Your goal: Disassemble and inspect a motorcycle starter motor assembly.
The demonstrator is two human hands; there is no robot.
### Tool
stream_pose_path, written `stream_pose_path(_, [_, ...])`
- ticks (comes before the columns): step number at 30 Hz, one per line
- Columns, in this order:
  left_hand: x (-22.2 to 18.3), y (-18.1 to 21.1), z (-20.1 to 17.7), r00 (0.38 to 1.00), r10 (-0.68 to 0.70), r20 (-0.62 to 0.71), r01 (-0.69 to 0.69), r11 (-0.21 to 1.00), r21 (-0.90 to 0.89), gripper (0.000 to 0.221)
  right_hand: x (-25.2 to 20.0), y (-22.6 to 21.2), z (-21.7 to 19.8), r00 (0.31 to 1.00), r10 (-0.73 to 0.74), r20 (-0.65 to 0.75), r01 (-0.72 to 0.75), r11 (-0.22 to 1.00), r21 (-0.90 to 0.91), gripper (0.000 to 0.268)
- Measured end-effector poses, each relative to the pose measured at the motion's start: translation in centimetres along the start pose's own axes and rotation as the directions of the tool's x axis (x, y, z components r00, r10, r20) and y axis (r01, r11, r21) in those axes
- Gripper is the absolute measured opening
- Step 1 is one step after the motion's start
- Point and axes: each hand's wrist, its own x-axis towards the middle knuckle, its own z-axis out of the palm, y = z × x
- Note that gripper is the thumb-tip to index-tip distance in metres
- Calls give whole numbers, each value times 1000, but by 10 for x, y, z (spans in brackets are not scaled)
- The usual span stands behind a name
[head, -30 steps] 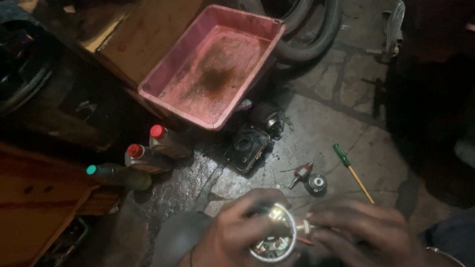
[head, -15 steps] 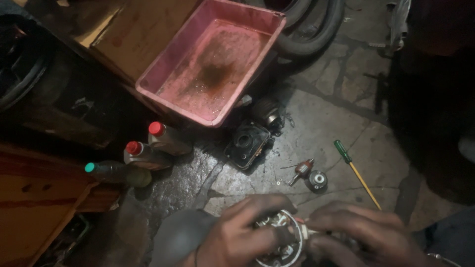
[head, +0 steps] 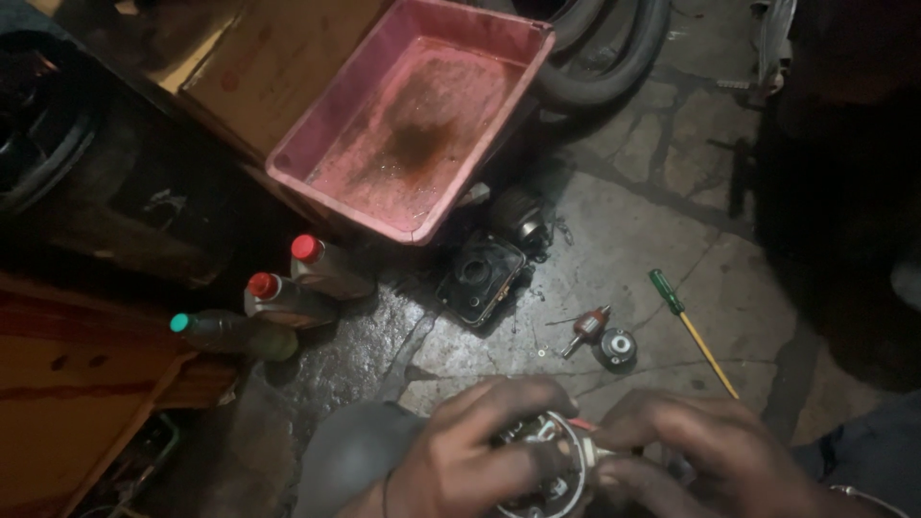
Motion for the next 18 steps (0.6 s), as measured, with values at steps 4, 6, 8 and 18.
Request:
stream_pose_path(4, [1,2,5,998,-17,-62,16,1000,-6,30,-1,-3,-6,967,227,115,-225,974,-24,16])
stream_pose_path(6, [2,2,7,997,-20,-75,19,1000,-12,33,6,-10,-10,951,274,140,-271,962,-37,16])
stream_pose_path(8, [4,0,13,981,12,-193,-19,999,-36,32,17,-20,-17,981,162,108,-153,984,-86,22])
stream_pose_path(18, [10,-1,14,991,-78,-110,61,987,-149,38,36,-37,-29,972,-184,149,231,872,-432,38])
